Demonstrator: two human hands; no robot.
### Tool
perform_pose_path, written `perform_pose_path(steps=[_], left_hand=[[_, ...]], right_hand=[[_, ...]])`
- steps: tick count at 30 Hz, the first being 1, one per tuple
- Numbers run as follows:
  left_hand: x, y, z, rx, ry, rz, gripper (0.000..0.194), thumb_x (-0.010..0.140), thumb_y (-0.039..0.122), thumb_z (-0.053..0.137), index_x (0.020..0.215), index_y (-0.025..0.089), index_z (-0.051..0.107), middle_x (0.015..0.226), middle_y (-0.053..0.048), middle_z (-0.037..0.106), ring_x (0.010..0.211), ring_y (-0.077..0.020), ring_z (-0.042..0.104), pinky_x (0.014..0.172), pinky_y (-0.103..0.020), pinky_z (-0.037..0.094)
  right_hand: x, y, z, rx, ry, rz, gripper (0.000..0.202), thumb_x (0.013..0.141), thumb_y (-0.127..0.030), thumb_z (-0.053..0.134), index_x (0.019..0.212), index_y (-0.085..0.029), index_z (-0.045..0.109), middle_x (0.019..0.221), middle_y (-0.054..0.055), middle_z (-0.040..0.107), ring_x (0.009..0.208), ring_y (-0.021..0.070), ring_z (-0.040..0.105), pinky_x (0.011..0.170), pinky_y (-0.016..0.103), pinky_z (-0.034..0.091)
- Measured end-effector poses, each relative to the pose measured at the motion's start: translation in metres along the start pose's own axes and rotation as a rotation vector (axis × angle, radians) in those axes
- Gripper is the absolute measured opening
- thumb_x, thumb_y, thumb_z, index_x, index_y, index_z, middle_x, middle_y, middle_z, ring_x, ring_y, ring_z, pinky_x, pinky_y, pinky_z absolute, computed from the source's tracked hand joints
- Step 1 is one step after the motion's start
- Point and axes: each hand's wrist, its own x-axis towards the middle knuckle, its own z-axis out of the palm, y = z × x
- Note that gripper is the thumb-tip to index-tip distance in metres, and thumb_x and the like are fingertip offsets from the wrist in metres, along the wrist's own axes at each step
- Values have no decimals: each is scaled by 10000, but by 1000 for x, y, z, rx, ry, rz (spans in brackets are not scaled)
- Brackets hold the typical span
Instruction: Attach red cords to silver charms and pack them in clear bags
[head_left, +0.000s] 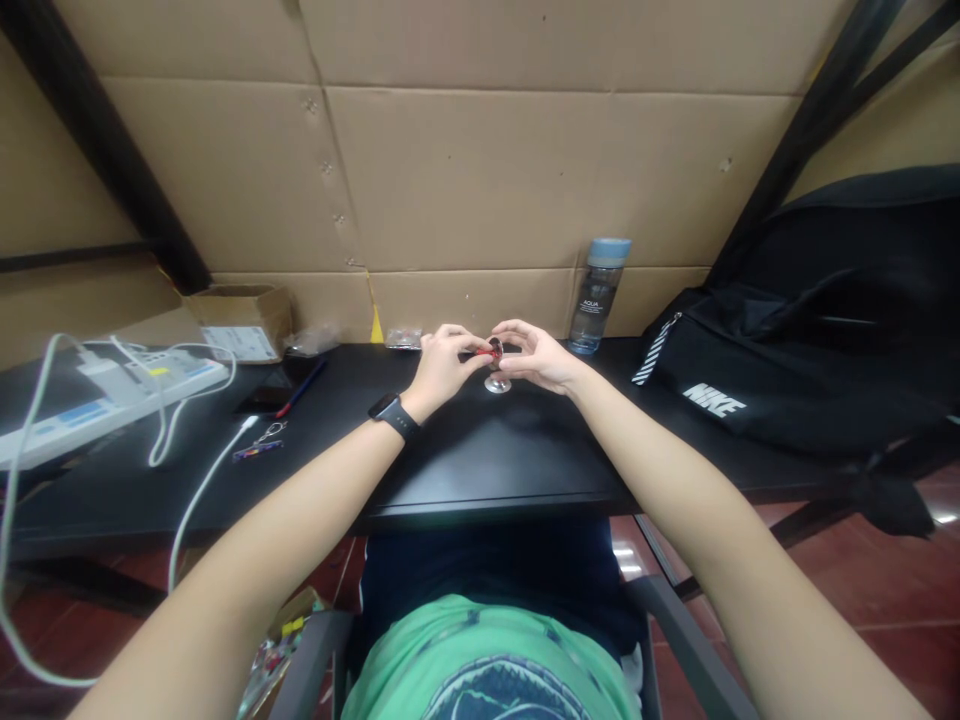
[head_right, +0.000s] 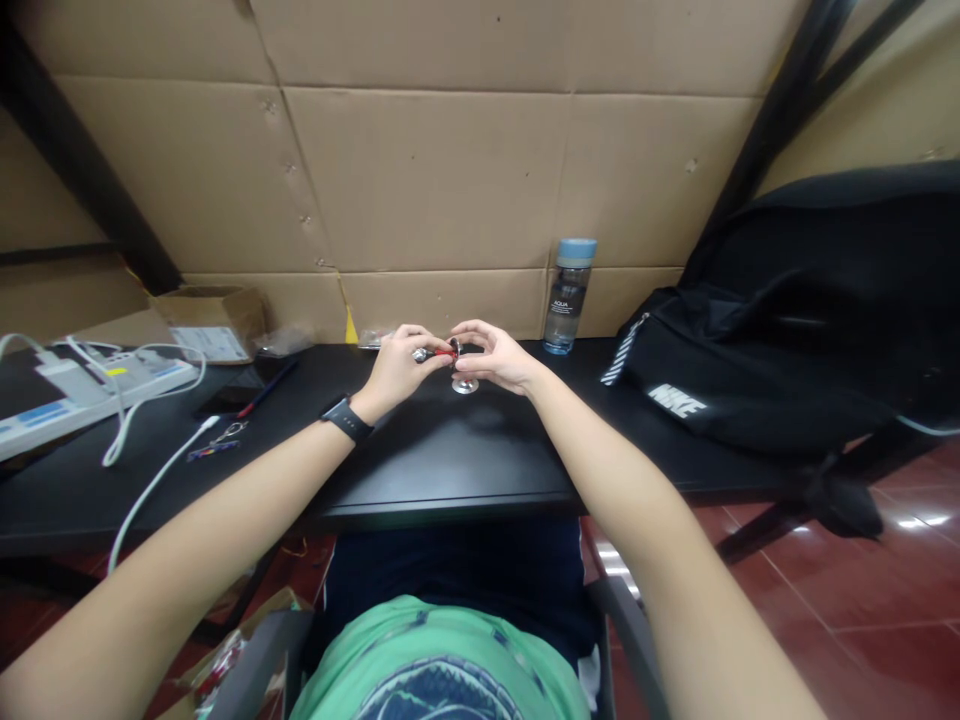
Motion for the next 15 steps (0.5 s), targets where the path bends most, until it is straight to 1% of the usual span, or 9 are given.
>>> perform_pose_path(steps=[4,8,10,15], left_hand=[[1,-2,1,38,-22,5,94,885,318,777,964,286,816,1050,-59,710,1133,-283,593,1045,-462,331],[0,0,1,47,-70,28,55,911,296,745,911,283,798,996,-44,732,1147,-293,558,1037,-476,290],[-1,2,1,47,-67,47,56,917,293,738,895,280,788,1039,-41,728,1150,-289,546,1024,-467,297],[-1,3,2,58,-17,53,45,911,294,745,907,276,787,1171,-53,673,1177,-284,538,1037,-459,319]], right_hand=[[0,1,-1,-26,-1,-6,586,623,-187,948,1129,-269,666,1232,32,626,1007,201,699,888,459,672],[0,2,-1,-36,-8,-6,585,620,-180,951,1128,-258,670,1211,32,623,1003,194,694,880,441,673],[0,2,-1,-42,-14,-2,582,625,-176,948,1131,-257,673,1213,31,616,994,186,690,881,435,672],[0,2,1,-52,-18,4,589,617,-188,951,1132,-246,672,1227,41,617,997,195,695,885,439,670]])
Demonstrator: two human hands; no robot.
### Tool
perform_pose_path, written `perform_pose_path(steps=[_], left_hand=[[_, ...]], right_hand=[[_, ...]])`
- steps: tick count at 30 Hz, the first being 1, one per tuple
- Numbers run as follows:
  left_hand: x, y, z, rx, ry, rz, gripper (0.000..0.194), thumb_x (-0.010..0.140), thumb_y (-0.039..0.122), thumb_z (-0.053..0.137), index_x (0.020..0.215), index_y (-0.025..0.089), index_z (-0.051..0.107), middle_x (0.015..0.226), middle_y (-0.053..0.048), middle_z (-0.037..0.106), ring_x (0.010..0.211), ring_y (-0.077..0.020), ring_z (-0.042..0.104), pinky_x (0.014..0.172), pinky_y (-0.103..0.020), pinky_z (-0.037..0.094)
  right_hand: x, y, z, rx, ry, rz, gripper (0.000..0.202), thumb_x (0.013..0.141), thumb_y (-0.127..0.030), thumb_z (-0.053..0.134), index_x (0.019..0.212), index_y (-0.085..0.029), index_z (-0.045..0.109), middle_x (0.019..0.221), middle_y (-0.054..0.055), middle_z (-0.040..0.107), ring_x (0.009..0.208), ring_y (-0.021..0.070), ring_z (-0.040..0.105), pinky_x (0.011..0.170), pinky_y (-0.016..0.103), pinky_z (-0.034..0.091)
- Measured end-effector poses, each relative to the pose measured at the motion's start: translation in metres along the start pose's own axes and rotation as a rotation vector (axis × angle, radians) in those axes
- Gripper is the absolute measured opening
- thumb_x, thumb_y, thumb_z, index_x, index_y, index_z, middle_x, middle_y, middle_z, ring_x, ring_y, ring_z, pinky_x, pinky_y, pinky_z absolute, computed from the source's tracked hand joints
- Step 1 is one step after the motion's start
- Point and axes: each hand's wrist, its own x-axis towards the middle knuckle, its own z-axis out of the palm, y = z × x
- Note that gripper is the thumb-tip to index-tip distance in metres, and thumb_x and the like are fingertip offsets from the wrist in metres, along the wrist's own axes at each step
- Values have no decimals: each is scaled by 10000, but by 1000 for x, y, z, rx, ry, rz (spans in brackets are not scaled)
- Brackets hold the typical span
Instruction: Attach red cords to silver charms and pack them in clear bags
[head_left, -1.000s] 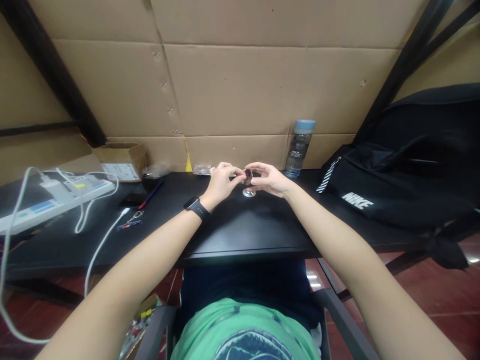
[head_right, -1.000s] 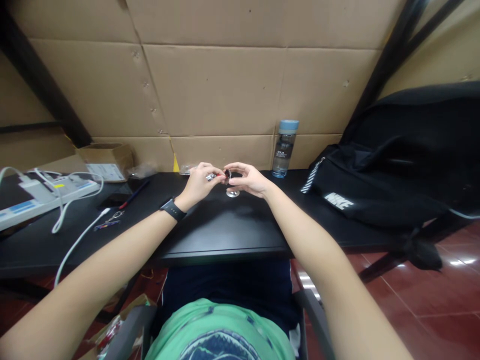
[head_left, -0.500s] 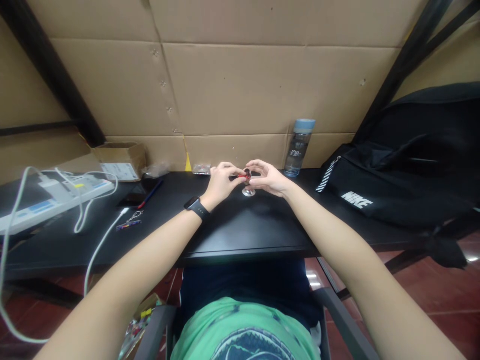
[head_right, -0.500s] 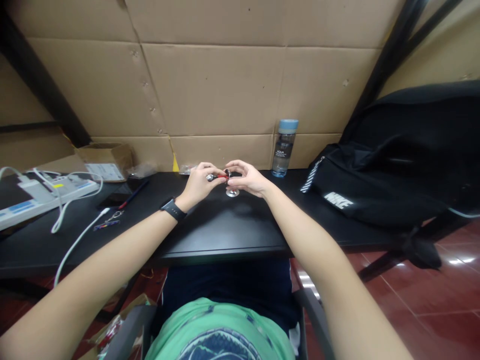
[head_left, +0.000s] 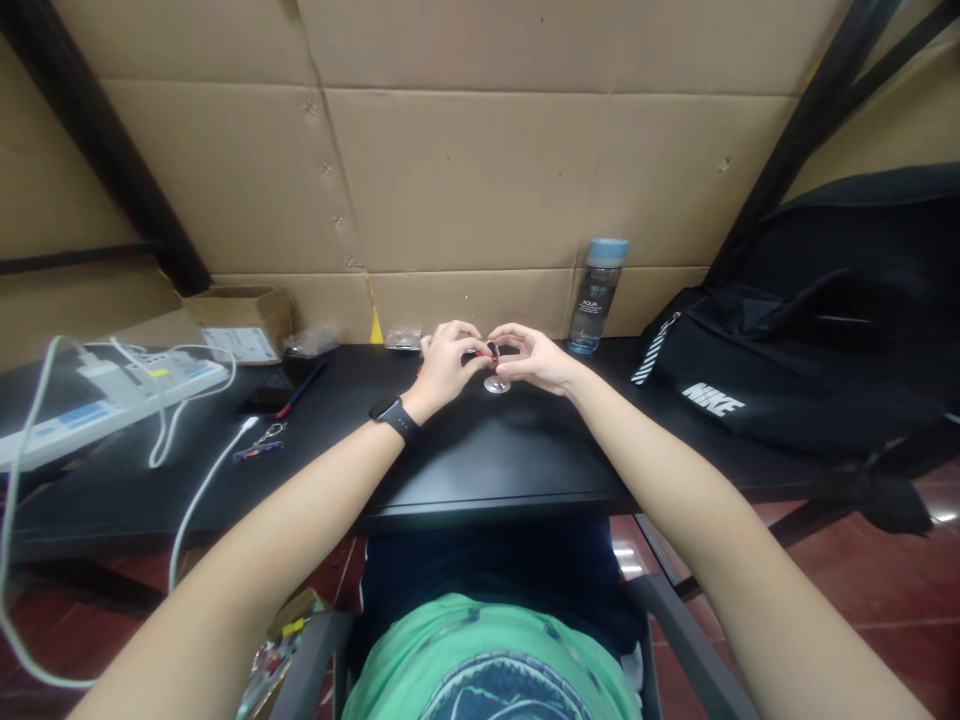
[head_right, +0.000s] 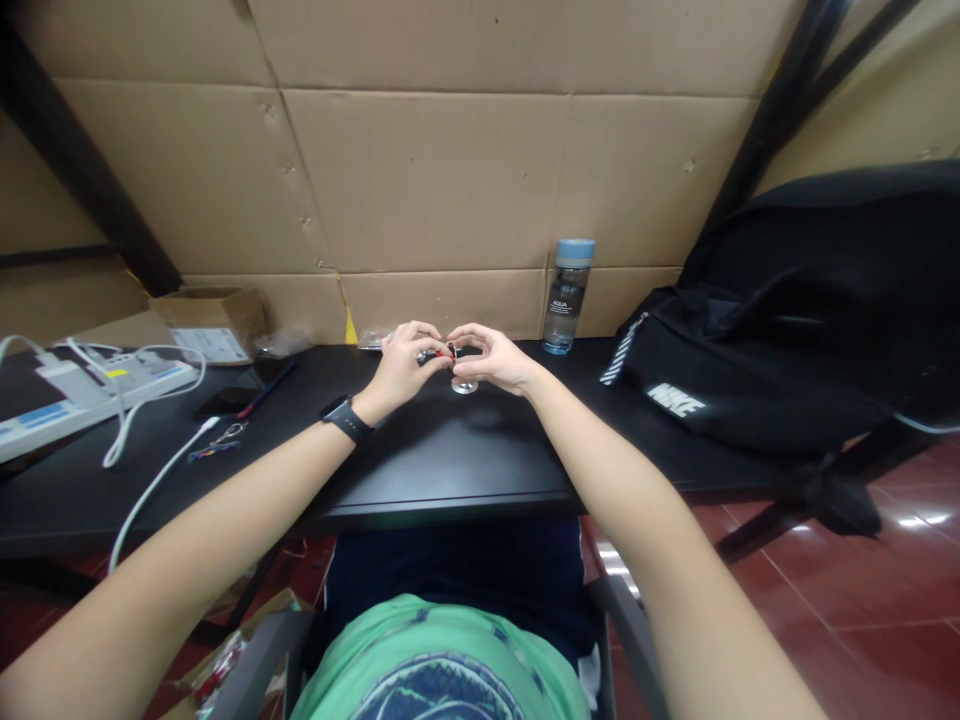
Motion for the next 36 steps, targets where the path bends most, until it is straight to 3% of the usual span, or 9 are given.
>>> perform_pose_path(steps=[11,21,28,36], left_hand=[[-1,3,1,-51,29,-49,35,893,281,759,886,266,789,1192,-59,651,1206,-290,531,1066,-484,363],[-2,-31,25,-446,21,-277,147,836,335,773,829,189,794,1155,-101,670,1123,-253,641,1077,-416,441],[-2,-30,21,-623,-54,-303,320,769,496,809,830,183,789,955,-84,770,988,-269,692,984,-422,498],[-1,-39,19,-735,-143,-331,375,813,527,776,955,180,771,1081,-94,775,1073,-256,691,1029,-405,490]], right_hand=[[2,4,0,-74,35,-33,585,603,-215,956,1120,-238,683,1225,47,626,939,174,714,864,391,666],[9,9,7,-303,124,-150,612,584,-294,964,1112,-217,666,1155,77,706,974,253,755,898,458,644],[11,7,9,-400,137,-218,630,558,-296,970,1112,-223,678,1119,65,711,976,248,749,996,498,606],[10,7,7,-534,121,-237,553,627,-291,921,1118,-239,673,1156,74,730,1027,267,747,967,464,591]])
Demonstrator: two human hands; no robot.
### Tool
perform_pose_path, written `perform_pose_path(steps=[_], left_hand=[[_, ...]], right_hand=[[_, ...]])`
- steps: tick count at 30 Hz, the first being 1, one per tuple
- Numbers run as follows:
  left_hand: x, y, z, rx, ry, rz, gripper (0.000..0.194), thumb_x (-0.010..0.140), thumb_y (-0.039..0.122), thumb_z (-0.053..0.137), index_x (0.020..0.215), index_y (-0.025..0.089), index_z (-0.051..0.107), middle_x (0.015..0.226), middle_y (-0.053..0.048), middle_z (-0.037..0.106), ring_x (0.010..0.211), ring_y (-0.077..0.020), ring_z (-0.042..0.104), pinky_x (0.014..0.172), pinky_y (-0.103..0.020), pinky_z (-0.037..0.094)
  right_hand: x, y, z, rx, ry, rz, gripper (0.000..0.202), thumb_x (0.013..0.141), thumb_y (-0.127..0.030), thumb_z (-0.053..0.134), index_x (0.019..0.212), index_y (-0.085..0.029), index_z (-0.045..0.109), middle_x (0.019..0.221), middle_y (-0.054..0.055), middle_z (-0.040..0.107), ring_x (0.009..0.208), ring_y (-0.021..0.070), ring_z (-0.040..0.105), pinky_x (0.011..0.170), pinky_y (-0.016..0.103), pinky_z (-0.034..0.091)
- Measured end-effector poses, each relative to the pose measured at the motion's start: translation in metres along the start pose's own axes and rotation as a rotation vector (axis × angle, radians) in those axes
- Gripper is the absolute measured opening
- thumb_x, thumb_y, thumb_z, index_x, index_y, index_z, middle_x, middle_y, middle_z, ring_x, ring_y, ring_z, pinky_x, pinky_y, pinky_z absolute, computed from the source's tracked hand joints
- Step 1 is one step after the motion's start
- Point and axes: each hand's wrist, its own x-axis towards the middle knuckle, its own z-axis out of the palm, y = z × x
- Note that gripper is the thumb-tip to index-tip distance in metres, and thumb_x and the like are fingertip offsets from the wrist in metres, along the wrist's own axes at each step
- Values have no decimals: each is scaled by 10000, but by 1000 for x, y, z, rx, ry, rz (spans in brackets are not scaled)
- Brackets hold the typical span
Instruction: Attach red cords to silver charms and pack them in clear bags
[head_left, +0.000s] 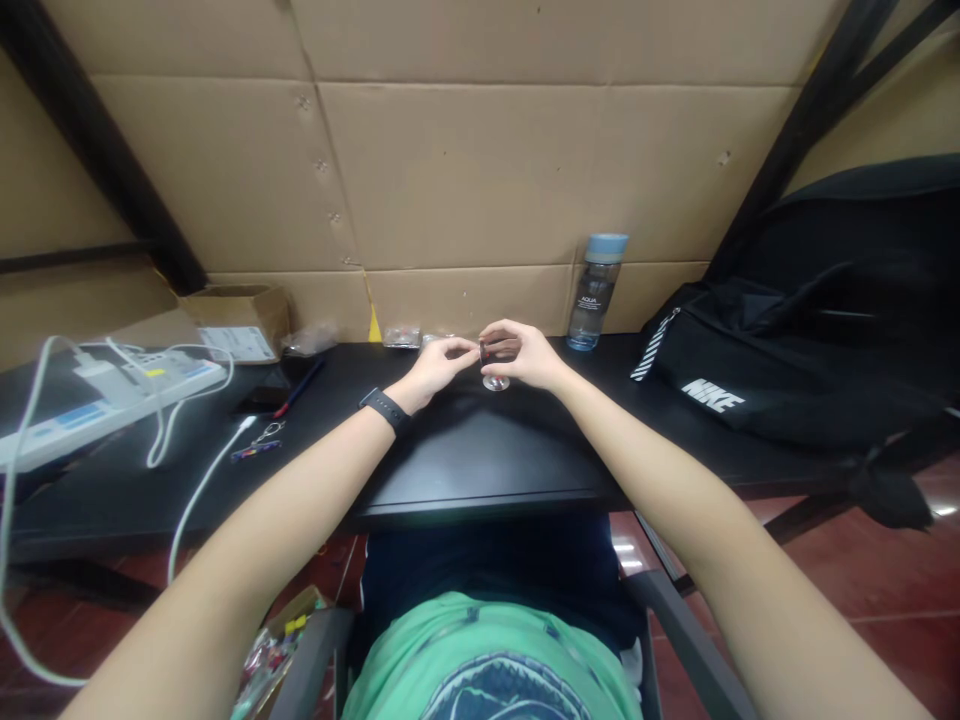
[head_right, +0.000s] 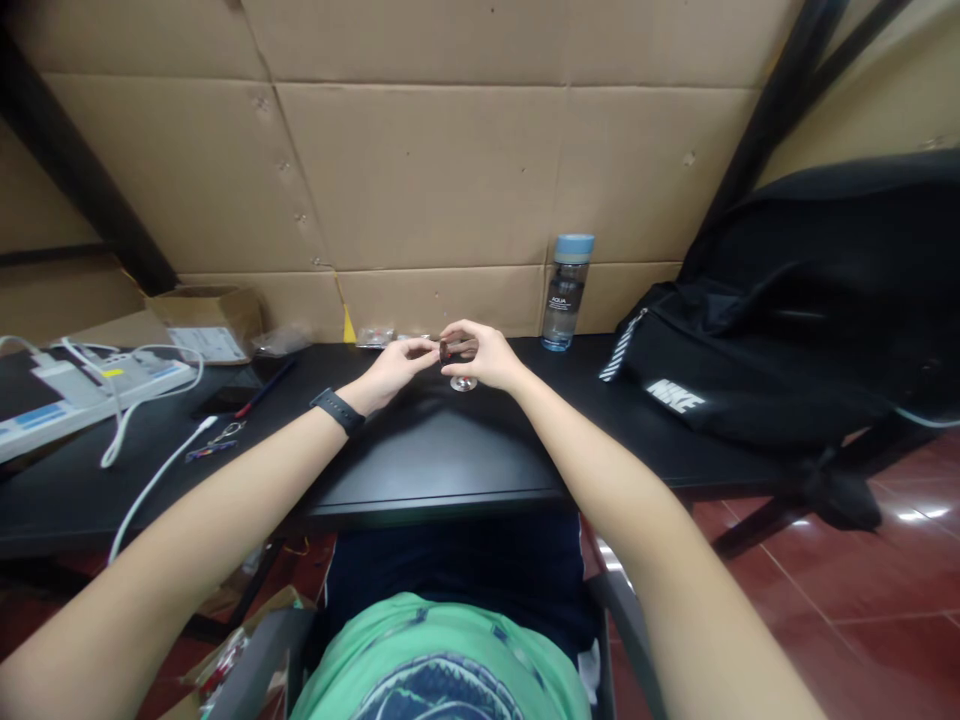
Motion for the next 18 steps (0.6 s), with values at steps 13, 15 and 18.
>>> perform_pose_path(steps=[13,15,18], left_hand=[[-2,-2,-1,-219,-38,-26,627,774,397,849,1276,221,517,1231,-136,712,1199,-262,672,1055,-453,507],[-3,1,-2,-227,-58,-11,680,744,343,875,1306,230,509,1279,-139,689,1180,-260,679,1059,-461,511],[-5,6,-1,-228,-92,32,676,677,256,913,1261,213,575,1308,-133,669,1169,-265,677,1085,-478,500]], right_hand=[[3,7,-6,-419,45,-144,358,746,-243,806,1097,-248,734,1147,51,738,1091,265,678,960,429,514],[4,14,-9,-507,85,-155,198,779,-227,771,978,-233,771,1184,80,715,1118,281,660,1004,467,493],[4,18,-12,-601,131,-148,63,809,-226,754,859,-226,793,1232,105,685,1175,304,624,1063,512,452]])
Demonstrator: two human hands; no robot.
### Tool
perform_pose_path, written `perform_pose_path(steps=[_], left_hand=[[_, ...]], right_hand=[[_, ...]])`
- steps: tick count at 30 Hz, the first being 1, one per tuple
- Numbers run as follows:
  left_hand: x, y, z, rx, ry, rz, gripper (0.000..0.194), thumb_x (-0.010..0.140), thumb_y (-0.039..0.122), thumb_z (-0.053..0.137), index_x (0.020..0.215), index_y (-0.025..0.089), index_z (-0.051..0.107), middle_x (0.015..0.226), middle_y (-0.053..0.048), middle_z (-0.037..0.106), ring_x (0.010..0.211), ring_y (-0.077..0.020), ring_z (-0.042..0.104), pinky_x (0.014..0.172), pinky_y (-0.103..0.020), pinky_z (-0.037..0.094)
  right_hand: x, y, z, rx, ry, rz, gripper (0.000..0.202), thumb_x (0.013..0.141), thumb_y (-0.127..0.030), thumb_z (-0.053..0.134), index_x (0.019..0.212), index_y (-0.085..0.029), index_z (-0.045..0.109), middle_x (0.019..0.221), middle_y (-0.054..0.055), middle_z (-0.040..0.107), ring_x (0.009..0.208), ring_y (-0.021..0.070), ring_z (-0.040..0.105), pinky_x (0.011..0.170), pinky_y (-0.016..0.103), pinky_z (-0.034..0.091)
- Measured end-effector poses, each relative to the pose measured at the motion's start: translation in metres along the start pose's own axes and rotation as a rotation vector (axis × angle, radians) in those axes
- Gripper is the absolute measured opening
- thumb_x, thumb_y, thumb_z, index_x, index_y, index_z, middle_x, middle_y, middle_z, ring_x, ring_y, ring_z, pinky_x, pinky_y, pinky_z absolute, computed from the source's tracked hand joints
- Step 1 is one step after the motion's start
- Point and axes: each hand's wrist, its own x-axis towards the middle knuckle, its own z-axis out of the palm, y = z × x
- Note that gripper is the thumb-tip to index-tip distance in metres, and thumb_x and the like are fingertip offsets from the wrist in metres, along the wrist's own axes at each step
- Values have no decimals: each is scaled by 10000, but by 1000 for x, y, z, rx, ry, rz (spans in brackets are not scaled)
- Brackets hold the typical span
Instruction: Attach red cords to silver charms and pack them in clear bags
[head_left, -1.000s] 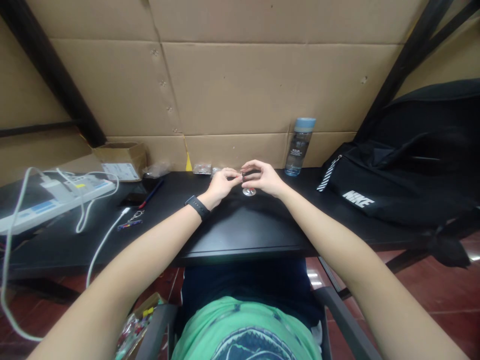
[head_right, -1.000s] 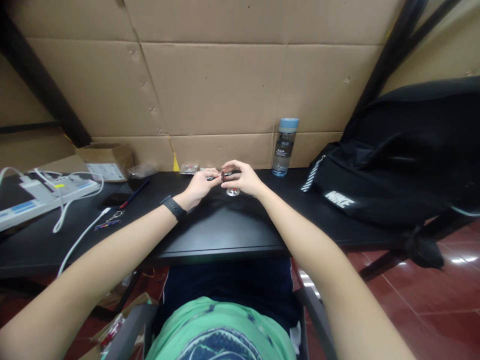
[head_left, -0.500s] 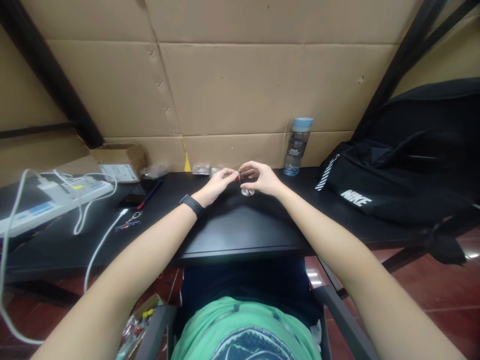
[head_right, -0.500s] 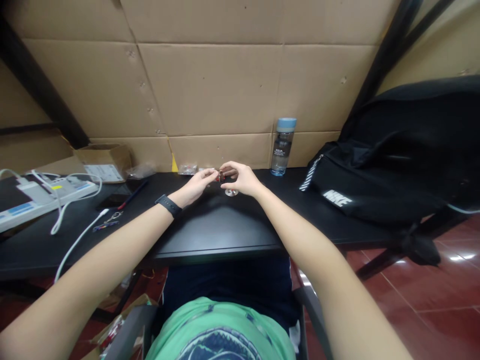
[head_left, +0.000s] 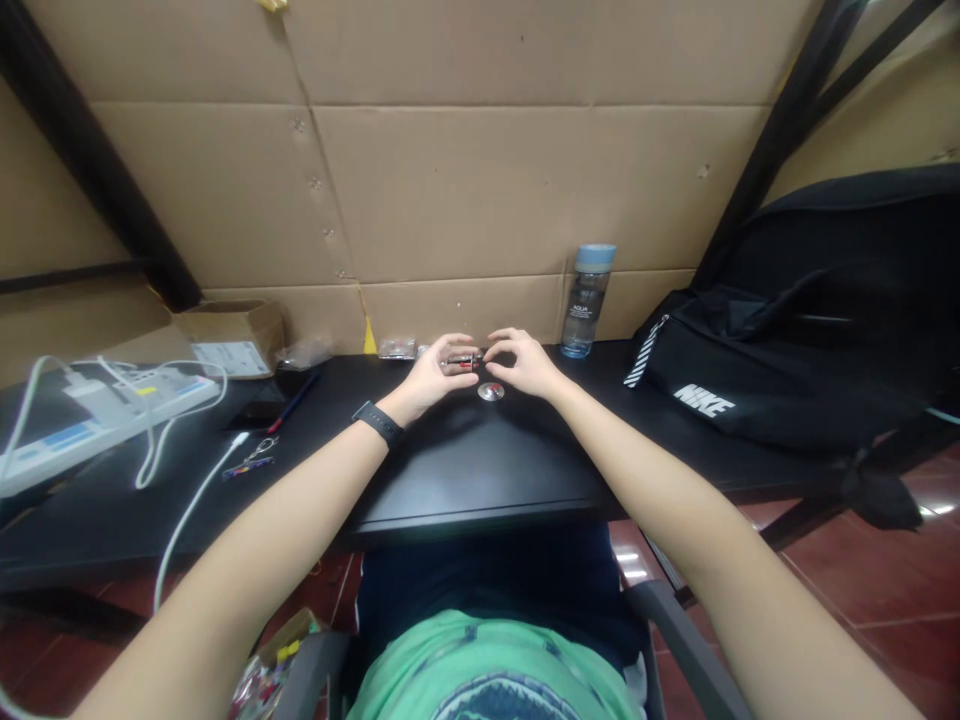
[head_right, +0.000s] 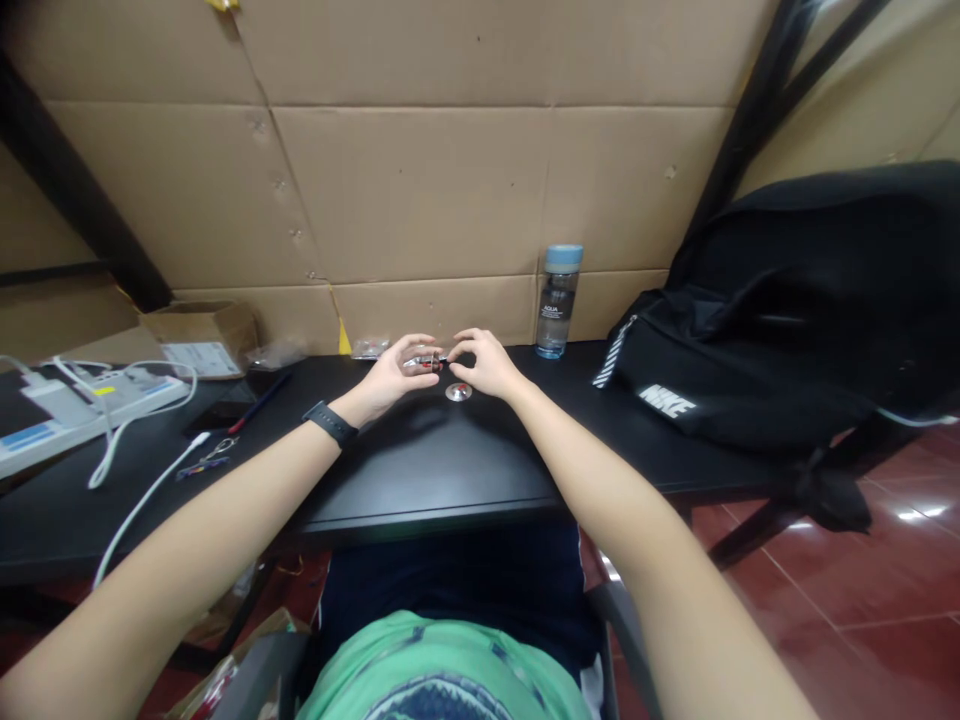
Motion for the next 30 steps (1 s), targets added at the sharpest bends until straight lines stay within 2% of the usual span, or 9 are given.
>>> perform_pose_path(steps=[5,19,22,25,30], left_hand=[[0,1,3,22,4,55,527,654,204,912,1127,174,681,1270,-104,675,1157,-272,669,1117,-511,480],[1,2,8,104,-31,151,451,694,172,863,1108,166,685,1190,-106,707,1159,-280,677,1086,-480,495],[1,2,15,131,-7,174,417,688,174,842,1068,163,672,1168,-101,694,1139,-282,680,996,-445,563],[-1,7,21,242,-6,237,330,733,167,776,1046,170,670,1212,-103,647,1126,-263,673,887,-387,618],[-7,22,27,491,18,410,293,761,61,652,1022,191,674,1184,-85,626,1125,-231,649,865,-356,629]], right_hand=[[-1,-8,-1,8,15,-40,40,807,-254,788,836,-227,795,1257,95,671,1209,293,596,1069,493,453],[-1,-14,4,33,69,-27,37,764,-210,788,746,-229,762,1218,74,676,1176,284,582,1048,474,467],[-1,-14,3,49,74,-14,49,743,-194,783,733,-224,745,1215,76,670,1175,289,579,1049,487,460],[0,-12,3,67,70,-3,51,726,-195,780,736,-219,737,1216,78,667,1176,293,578,1054,492,451],[2,-11,0,103,70,22,30,731,-225,760,729,-214,732,1214,78,672,1172,286,591,1068,479,439]])
